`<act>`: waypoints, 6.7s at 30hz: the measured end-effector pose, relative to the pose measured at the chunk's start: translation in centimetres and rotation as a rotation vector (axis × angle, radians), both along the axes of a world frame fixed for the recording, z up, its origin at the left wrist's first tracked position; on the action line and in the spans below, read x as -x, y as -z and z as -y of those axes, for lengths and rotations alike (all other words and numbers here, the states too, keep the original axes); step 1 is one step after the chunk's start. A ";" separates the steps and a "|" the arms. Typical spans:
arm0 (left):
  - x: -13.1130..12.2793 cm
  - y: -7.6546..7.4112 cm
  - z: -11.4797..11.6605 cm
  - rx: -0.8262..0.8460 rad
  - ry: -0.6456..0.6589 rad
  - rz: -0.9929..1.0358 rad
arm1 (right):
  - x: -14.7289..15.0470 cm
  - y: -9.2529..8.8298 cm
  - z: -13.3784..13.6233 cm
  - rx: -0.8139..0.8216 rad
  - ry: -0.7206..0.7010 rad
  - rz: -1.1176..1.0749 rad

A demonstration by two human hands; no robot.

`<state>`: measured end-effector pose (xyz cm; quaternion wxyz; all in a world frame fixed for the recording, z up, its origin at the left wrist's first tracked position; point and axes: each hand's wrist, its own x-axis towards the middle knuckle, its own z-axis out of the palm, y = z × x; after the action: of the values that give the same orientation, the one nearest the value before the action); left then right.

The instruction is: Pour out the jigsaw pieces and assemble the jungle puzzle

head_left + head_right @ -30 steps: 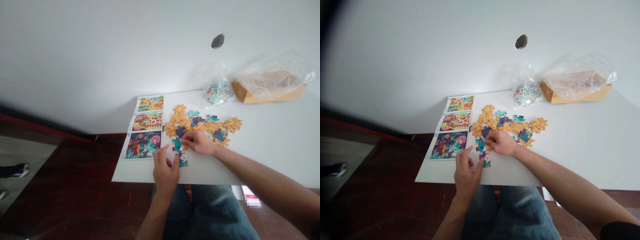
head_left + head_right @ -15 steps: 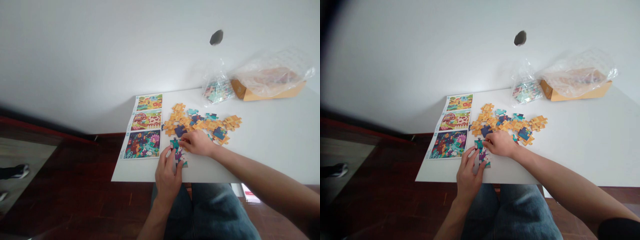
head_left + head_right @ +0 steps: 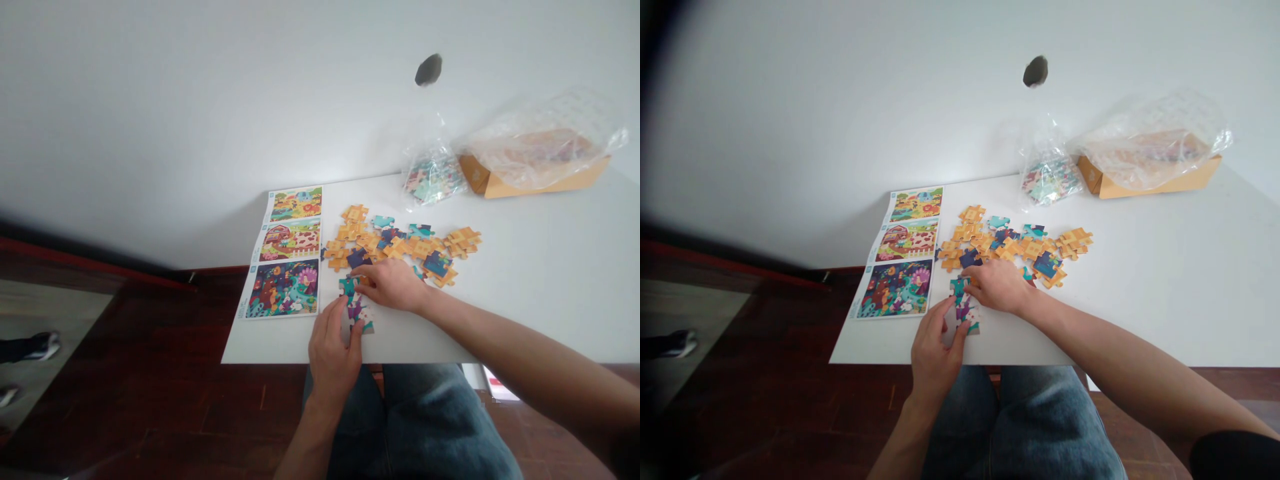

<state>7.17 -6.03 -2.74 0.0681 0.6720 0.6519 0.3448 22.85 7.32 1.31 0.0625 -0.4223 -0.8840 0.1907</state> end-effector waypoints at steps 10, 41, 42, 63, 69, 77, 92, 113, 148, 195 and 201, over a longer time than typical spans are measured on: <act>1.0 -0.2 0.4 0.008 0.018 0.025 | 0.0 -0.2 -0.2 -0.004 -0.002 0.014; 1.2 -0.2 0.2 0.028 0.008 0.055 | -1.1 -0.9 -0.6 -0.116 -0.100 0.100; 1.3 -0.2 0.2 0.028 0.012 0.055 | -1.1 -1.0 -0.5 -0.119 -0.101 0.102; 1.5 -0.2 -0.2 0.034 0.111 -0.086 | 0.9 -0.4 0.3 -0.099 -0.114 0.054; 1.9 -0.2 -0.6 0.027 0.163 -0.146 | -1.1 -1.9 -0.6 -0.130 0.015 0.032; 1.7 -0.3 -0.7 -0.005 0.187 -0.189 | -9.9 -2.5 -0.4 -0.370 0.203 0.052; 1.7 -0.4 -1.3 -0.012 0.223 -0.119 | -6.1 1.9 2.0 -0.286 0.273 0.149; 2.5 -1.0 -1.4 0.065 0.291 -0.041 | -0.3 -2.0 -12.7 -0.098 0.367 0.168; 1.8 -1.9 -1.5 0.078 0.317 -0.136 | -5.5 1.8 -0.5 0.535 0.327 -0.804; 2.3 -1.4 -1.0 0.025 0.360 0.092 | -4.7 1.8 0.8 0.157 0.119 -0.555; 1.7 -0.6 -1.6 -0.022 0.193 0.009 | -4.7 1.7 0.7 0.160 0.146 -0.535</act>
<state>5.50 -4.43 -2.17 0.0966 0.7308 0.5800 0.3467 27.55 6.65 -0.39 0.2736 -0.4230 -0.7855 0.3595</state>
